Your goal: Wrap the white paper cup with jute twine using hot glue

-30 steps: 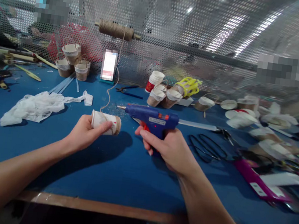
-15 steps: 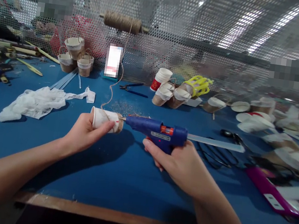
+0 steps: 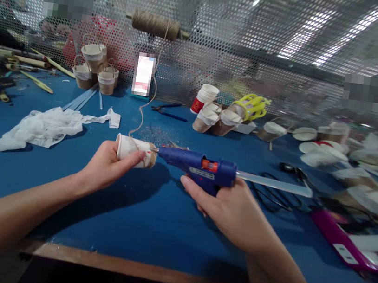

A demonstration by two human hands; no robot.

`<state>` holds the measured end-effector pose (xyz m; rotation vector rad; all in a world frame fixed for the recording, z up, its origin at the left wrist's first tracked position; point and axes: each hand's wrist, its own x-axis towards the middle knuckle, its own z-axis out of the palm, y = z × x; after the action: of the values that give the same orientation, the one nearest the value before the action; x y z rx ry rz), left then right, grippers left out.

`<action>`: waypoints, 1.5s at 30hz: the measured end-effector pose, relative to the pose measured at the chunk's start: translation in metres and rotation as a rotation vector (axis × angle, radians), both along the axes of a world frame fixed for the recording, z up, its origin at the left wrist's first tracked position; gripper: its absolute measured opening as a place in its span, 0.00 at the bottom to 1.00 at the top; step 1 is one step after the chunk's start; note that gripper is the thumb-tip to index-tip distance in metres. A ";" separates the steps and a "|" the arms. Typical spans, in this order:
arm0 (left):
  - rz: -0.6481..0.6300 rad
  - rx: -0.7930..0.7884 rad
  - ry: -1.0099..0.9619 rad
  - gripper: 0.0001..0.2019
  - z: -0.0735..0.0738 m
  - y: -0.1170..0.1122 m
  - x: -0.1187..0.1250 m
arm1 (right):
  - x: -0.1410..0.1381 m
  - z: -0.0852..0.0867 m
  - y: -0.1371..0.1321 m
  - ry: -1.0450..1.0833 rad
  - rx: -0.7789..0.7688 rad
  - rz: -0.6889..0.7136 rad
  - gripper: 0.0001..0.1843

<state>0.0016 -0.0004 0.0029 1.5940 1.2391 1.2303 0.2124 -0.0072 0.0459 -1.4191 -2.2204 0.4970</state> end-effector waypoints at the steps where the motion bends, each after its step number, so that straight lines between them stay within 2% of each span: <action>1: 0.000 -0.010 -0.006 0.09 0.000 0.000 0.000 | 0.000 0.000 0.000 -0.010 -0.006 -0.005 0.15; 8: 0.008 -0.093 -0.091 0.11 0.001 0.002 0.000 | 0.002 0.000 0.000 -0.071 0.025 -0.034 0.14; 11: 0.027 -0.114 -0.110 0.10 0.001 0.002 0.000 | 0.006 -0.002 0.001 -0.086 0.025 -0.004 0.14; 17: 0.013 -0.085 -0.082 0.10 0.001 0.000 0.001 | 0.004 -0.001 -0.002 -0.028 0.004 -0.073 0.16; 22: -0.020 -0.077 -0.060 0.11 0.002 -0.002 0.002 | -0.002 0.005 -0.003 -0.032 -0.007 -0.026 0.13; 27: -0.011 -0.133 -0.139 0.11 0.001 0.001 0.001 | -0.001 0.005 -0.003 -0.064 0.026 0.004 0.18; 35: 0.015 -0.274 -0.310 0.13 0.001 0.002 -0.001 | 0.001 0.003 -0.003 -0.136 0.093 -0.026 0.15; 41: 0.004 -0.343 -0.426 0.11 0.006 0.002 0.003 | 0.004 -0.002 -0.002 -0.261 0.206 -0.001 0.14; 45: 0.011 -0.368 -0.468 0.11 0.008 0.002 0.004 | 0.012 -0.002 0.000 -0.378 0.269 0.136 0.17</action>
<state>0.0055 0.0017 0.0104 0.9661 1.0889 1.2094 0.2242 -0.0075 0.0439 -1.3074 -2.5735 -0.0378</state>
